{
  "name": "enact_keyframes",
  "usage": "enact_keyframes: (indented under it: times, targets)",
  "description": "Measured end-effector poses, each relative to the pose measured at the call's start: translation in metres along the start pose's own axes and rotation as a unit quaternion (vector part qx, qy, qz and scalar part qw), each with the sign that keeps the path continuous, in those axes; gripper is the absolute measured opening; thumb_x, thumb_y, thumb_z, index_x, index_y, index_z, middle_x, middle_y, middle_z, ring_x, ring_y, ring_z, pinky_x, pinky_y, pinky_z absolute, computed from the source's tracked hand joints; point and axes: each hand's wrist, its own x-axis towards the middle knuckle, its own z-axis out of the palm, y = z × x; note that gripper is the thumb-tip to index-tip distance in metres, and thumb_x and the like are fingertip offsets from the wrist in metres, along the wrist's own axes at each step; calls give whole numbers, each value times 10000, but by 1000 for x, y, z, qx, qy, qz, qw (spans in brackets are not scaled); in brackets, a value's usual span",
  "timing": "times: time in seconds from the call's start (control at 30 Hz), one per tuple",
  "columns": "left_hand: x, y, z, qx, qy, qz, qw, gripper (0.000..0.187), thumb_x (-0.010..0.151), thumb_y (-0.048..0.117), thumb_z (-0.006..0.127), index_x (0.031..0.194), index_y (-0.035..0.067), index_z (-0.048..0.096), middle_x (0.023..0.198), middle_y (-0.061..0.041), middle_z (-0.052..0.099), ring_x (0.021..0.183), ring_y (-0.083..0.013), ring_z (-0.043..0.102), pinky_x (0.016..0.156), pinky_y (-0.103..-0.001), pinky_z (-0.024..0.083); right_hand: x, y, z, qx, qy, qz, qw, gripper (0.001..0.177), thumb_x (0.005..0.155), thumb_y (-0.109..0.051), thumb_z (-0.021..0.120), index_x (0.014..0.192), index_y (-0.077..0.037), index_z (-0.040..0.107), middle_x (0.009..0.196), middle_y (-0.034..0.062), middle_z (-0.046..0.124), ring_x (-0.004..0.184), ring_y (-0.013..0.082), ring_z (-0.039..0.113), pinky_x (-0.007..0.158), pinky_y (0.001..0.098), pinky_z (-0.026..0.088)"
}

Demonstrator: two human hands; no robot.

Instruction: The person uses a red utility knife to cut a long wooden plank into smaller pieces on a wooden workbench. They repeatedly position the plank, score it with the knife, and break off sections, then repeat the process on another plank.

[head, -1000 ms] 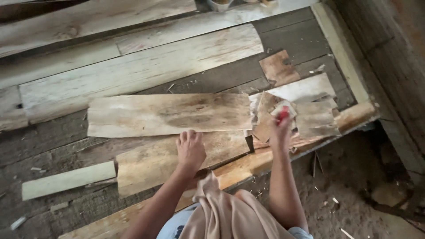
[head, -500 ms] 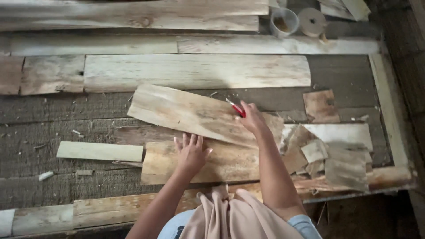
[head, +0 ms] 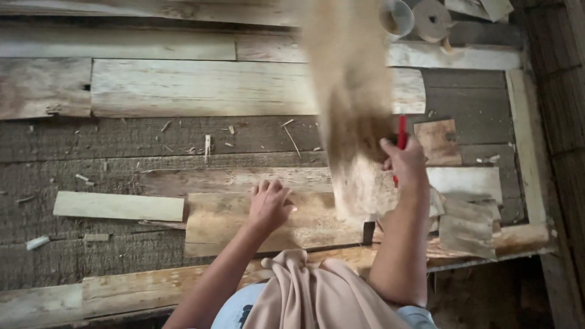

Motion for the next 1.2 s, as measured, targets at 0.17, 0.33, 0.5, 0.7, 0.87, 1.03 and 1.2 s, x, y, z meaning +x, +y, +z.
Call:
enact_keyframes:
  times: [0.17, 0.33, 0.5, 0.7, 0.87, 1.03, 1.2]
  targets:
    - [8, 1, -7, -72, -104, -30, 992, 317, 925, 420, 586, 1189, 257, 651, 1096, -49, 717, 1052, -315, 682, 956, -525, 455, 3, 50, -6, 261, 39, 49, 963, 376, 898, -246, 769, 1189, -99, 582, 665, 30, 557, 436, 166, 591, 429, 373, 612]
    - [15, -3, -58, -44, -190, -95, 976, 323, 941, 466, 483, 1183, 374, 676, 1166, 52, 735, 1162, -246, 681, 1062, -501, 414, 36, 133, -19, 268, 98, 101, 953, 273, 940, -245, 717, 1141, -119, 582, 674, -15, 498, 460, 110, 566, 414, 302, 588]
    - [11, -37, -84, -17, -15, -179, 984, 246, 911, 488, 539, 1072, 431, 716, 1062, 66, 745, 1065, -214, 699, 961, -460, 482, 37, 185, -30, 79, 166, 175, 967, 417, 939, -357, 703, 1288, -182, 556, 621, 114, 600, 373, 264, 567, 299, 425, 488]
    - [9, -72, -90, -37, 41, -163, 985, 295, 862, 421, 562, 1080, 417, 761, 1070, 75, 740, 1058, -236, 686, 907, -464, 581, -34, 117, -16, 109, 91, 111, 984, 388, 890, -277, 756, 1207, -106, 611, 720, 103, 611, 508, 211, 610, 411, 341, 528]
    - [-10, -36, -125, -228, 98, -112, 962, 541, 842, 365, 744, 1340, 206, 606, 1297, -151, 590, 1252, -381, 521, 1008, -505, 481, -82, 27, 10, 112, -28, 28, 993, 402, 898, -225, 738, 1228, -33, 610, 746, 136, 589, 492, 193, 582, 408, 280, 501]
    - [6, -52, -61, -758, 32, -180, 626, 880, 905, 331, 804, 1588, 91, 305, 1473, -183, 327, 1366, -416, 412, 1099, -577, 427, -108, -36, 52, 28, -161, -32, 986, 467, 866, -229, 762, 1196, 64, 606, 909, 175, 596, 643, 248, 636, 579, 351, 582]
    - [10, -110, -12, -781, 232, -307, 493, 541, 847, 328, 880, 1037, -2, 496, 784, -175, 657, 549, -270, 670, 562, -429, 645, -93, 1, 137, -111, 177, -495, 844, 402, 891, -67, 689, 1236, 76, 542, 929, 302, 600, 800, 493, 665, 653, 553, 557]
